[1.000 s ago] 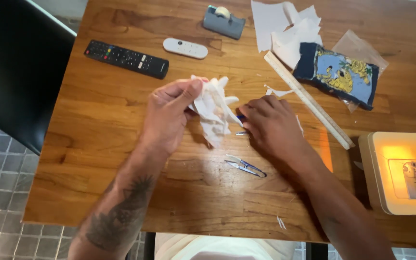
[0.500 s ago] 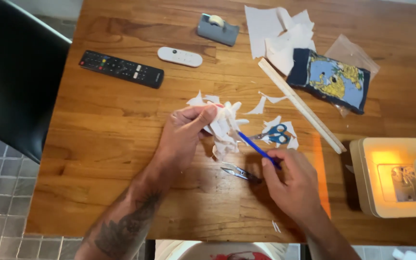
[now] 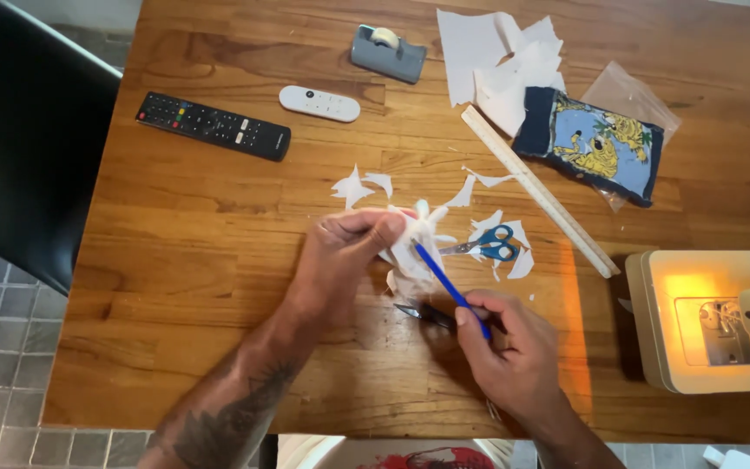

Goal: Cutting and manipulating small white fabric scraps using scissors and a pen on a wooden table

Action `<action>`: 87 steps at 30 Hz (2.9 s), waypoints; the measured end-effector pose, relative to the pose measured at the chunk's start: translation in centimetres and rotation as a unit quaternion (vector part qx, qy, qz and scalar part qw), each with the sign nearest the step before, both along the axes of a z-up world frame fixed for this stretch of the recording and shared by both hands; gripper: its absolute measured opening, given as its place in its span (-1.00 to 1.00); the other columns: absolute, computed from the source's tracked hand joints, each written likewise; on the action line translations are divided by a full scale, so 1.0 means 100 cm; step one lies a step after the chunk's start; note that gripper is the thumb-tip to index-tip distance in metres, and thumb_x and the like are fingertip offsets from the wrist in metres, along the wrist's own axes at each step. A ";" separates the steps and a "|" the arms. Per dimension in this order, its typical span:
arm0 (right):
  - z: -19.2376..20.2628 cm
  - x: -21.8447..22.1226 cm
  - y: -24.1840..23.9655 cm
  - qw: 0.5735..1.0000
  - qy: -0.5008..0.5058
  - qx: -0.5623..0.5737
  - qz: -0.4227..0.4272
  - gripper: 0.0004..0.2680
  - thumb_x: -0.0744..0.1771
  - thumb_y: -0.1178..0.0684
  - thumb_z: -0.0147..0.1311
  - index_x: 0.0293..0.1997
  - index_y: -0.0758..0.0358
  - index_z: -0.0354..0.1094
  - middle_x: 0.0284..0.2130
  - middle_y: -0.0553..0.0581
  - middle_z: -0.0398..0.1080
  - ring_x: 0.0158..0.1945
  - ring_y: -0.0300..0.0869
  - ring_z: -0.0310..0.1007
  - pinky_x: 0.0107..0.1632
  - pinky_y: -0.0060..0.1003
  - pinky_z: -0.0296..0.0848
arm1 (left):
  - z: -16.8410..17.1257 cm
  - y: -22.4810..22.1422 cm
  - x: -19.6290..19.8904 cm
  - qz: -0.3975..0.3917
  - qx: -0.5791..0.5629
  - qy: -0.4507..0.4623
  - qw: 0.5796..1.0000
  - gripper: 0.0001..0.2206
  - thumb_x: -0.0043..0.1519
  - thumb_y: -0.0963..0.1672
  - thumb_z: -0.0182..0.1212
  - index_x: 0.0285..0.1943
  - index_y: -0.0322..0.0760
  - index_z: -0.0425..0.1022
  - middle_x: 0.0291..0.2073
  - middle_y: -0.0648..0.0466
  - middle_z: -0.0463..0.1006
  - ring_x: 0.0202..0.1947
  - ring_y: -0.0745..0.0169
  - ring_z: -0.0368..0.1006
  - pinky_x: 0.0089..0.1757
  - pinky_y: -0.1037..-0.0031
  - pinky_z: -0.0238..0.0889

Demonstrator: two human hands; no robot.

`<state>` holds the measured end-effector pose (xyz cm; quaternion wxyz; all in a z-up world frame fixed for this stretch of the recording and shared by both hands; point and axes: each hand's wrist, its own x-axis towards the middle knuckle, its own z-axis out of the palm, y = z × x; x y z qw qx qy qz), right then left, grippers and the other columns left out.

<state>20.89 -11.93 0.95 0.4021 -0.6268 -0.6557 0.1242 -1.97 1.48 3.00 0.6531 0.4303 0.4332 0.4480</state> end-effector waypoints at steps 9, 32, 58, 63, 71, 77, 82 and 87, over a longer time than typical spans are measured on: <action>-0.007 -0.010 -0.009 0.994 0.101 -0.041 -0.017 -0.87 0.42 0.08 0.31 0.04 0.27 0.62 -0.36 -0.06 0.56 -0.60 -0.48 0.14 -0.54 -0.53 0.13 | -0.007 -0.010 0.005 -0.023 0.065 -0.035 0.997 -0.81 0.41 -0.12 0.46 0.08 -0.32 0.87 0.04 -0.01 0.89 0.03 0.38 0.72 0.09 0.55 0.60; -0.004 -0.016 -0.002 0.994 -0.023 0.104 -0.013 -0.87 0.40 0.16 0.39 0.00 0.33 0.59 -0.19 0.14 0.67 -0.39 -0.25 0.47 -0.25 -0.36 0.47 | -0.011 -0.008 0.002 -0.040 0.031 -0.051 0.997 -0.73 0.44 -0.06 0.42 0.08 -0.38 0.87 -0.03 0.00 0.88 -0.09 0.40 0.69 -0.05 0.59 0.54; -0.020 -0.021 -0.009 0.993 0.027 0.103 -0.044 -0.83 0.39 0.12 0.42 0.02 0.31 0.56 -0.22 0.13 0.65 -0.56 -0.35 0.14 -0.45 -0.44 0.18 | 0.015 -0.035 0.015 0.072 0.342 0.220 0.911 -0.83 0.40 -0.12 0.51 0.06 -0.10 0.59 -0.04 0.22 0.80 -0.41 0.36 0.44 -0.22 0.49 0.46; -0.018 -0.020 -0.008 0.993 0.034 0.100 -0.049 -0.85 0.39 0.15 0.41 -0.02 0.37 0.56 -0.24 0.18 0.65 -0.46 -0.31 0.42 -0.41 -0.43 0.33 | 0.015 -0.033 0.015 0.057 0.345 0.195 0.916 -0.91 0.55 -0.11 0.24 -0.03 -0.16 0.53 0.14 -0.04 0.73 -0.03 0.20 0.66 -0.17 0.44 0.45; -0.024 -0.018 -0.009 0.991 0.039 0.112 -0.055 -0.83 0.39 0.15 0.41 0.02 0.40 0.56 -0.19 0.22 0.67 -0.39 -0.28 0.49 -0.33 -0.42 0.43 | 0.009 -0.030 0.016 0.072 0.326 0.222 0.916 -0.80 0.40 -0.13 0.48 0.18 -0.13 0.67 0.08 0.11 0.83 -0.05 0.28 0.76 -0.01 0.46 0.61; -0.024 -0.021 -0.010 0.992 0.035 0.103 -0.063 -0.84 0.38 0.13 0.42 0.01 0.36 0.58 -0.21 0.17 0.66 -0.42 -0.32 0.45 -0.36 -0.43 0.40 | 0.022 -0.030 0.018 0.098 0.333 0.190 0.919 -0.94 0.41 -0.22 0.40 -0.09 -0.17 0.66 -0.04 0.06 0.82 -0.12 0.29 0.71 -0.11 0.49 0.55; -0.027 -0.023 -0.012 0.991 0.034 0.101 -0.085 -0.84 0.38 0.11 0.42 0.00 0.35 0.59 -0.22 0.13 0.67 -0.46 -0.35 0.43 -0.36 -0.43 0.43 | 0.027 -0.035 0.018 0.082 0.349 0.192 0.914 -0.96 0.46 -0.18 0.34 -0.05 -0.15 0.58 0.11 -0.04 0.78 0.04 0.17 0.72 -0.09 0.43 0.49; -0.023 -0.026 -0.014 0.988 0.036 0.110 -0.106 -0.85 0.42 0.11 0.35 0.02 0.37 0.58 -0.33 0.05 0.60 -0.52 -0.36 0.26 -0.38 -0.42 0.32 | 0.034 -0.039 0.021 0.122 0.428 0.213 0.870 -0.95 0.46 -0.22 0.36 -0.03 -0.25 0.57 0.18 -0.10 0.74 0.25 -0.18 0.69 0.30 0.10 0.52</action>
